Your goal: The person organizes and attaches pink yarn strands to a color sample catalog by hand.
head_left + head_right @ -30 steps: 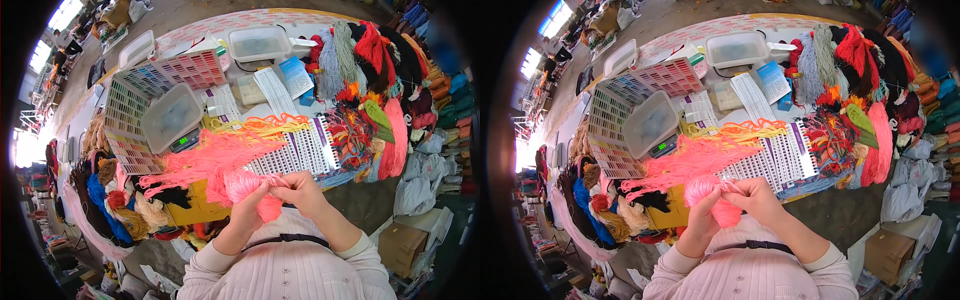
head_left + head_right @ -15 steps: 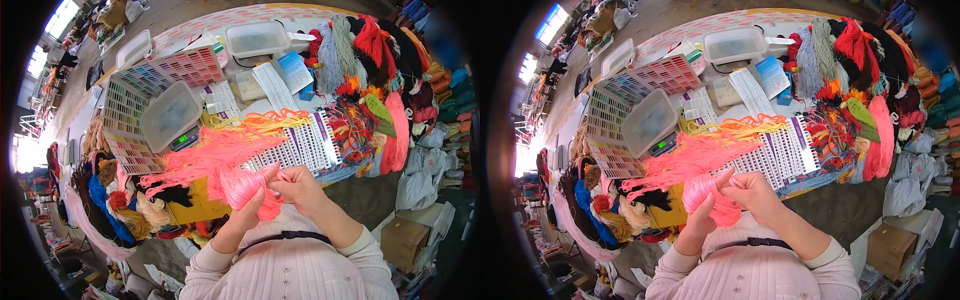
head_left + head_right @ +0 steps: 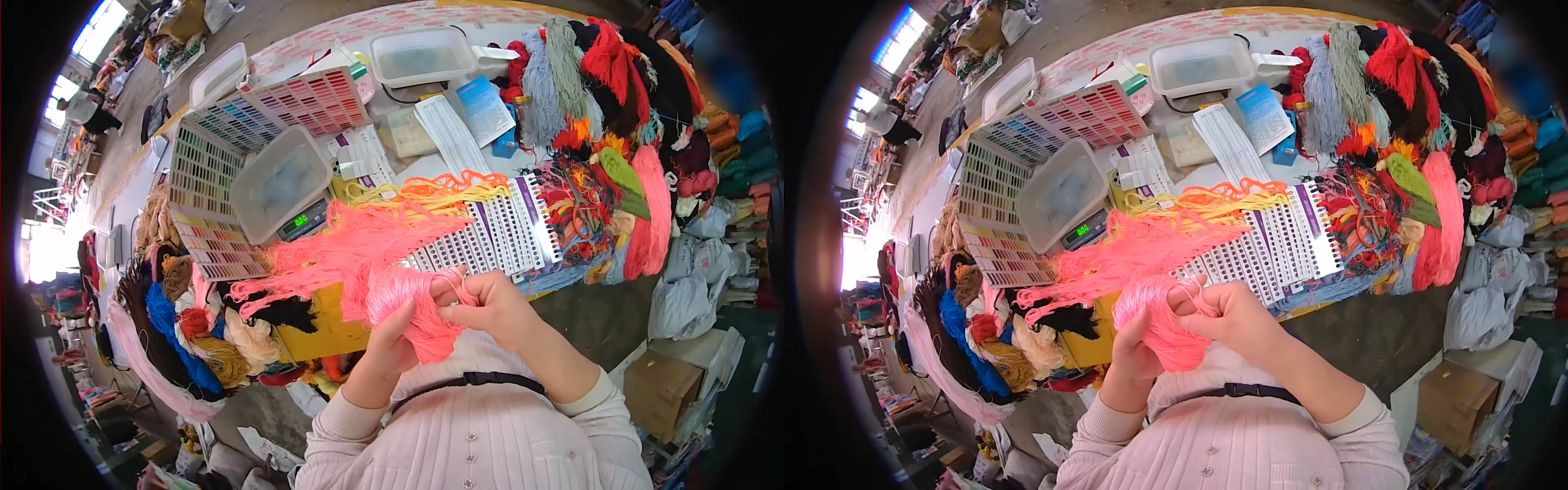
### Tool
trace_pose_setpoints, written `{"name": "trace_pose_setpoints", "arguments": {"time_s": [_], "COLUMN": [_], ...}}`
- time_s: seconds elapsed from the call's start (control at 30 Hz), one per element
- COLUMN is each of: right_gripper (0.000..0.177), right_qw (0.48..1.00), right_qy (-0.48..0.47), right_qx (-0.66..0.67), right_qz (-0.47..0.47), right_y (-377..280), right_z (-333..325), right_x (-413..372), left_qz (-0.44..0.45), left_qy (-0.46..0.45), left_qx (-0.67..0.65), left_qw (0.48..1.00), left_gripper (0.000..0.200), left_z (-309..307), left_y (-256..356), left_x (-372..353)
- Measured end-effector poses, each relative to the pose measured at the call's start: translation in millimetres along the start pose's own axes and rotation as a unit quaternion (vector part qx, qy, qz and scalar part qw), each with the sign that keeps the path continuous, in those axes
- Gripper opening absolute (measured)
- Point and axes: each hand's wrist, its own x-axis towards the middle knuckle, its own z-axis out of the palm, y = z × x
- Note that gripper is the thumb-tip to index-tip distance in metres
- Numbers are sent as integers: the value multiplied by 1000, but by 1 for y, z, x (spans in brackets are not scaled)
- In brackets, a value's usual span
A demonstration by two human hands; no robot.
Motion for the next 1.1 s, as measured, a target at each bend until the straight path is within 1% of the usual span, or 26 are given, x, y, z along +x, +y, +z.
{"name": "trace_pose_setpoints", "arguments": {"time_s": [0.1,0.13,0.2,0.23,0.3,0.33,0.43,0.6,0.7,0.8,0.9,0.93,1.0,1.03,1.1], "right_gripper": [8,8,9,8,7,7,6,6,7,7,7,7,8,9,12], "right_qw": [999,999,993,991,986,987,990,992,994,999,999,997,989,992,996], "right_qy": [-17,-7,12,6,-6,-9,-16,-12,-7,-11,16,19,24,29,41], "right_qx": [-4,35,111,122,145,139,124,111,76,-28,12,50,123,102,62], "right_qz": [35,40,48,59,83,80,71,60,73,10,48,57,76,70,57], "right_y": [-11,-11,-10,-13,-22,-20,-15,-16,-23,-9,-17,-16,-13,-14,-14], "right_z": [-4,-4,-3,-3,-4,-6,-10,-10,-7,-9,-5,-7,-14,-13,-9], "right_x": [-4,-4,-5,-5,-8,-8,-8,-8,-10,-7,-9,-9,-11,-11,-12], "left_qz": [4,3,31,46,48,49,32,22,24,23,15,12,13,14,4], "left_qy": [13,18,22,24,74,99,189,185,193,196,184,180,206,218,201], "left_qx": [-12,-20,-83,-114,-38,0,-47,-52,-52,-40,-34,-34,-42,-47,-48], "left_qw": [1000,1000,996,992,995,994,980,981,979,980,982,983,978,975,978], "left_gripper": [60,60,53,49,39,34,24,22,22,21,20,20,20,20,19], "left_z": [1,0,3,4,5,6,14,12,16,17,16,16,12,11,14], "left_y": [0,0,-1,-1,-3,-4,-6,-8,-7,-7,-5,-4,-6,-7,-6], "left_x": [-1,-1,-1,-1,-3,-3,0,0,1,2,3,3,0,-1,3]}}
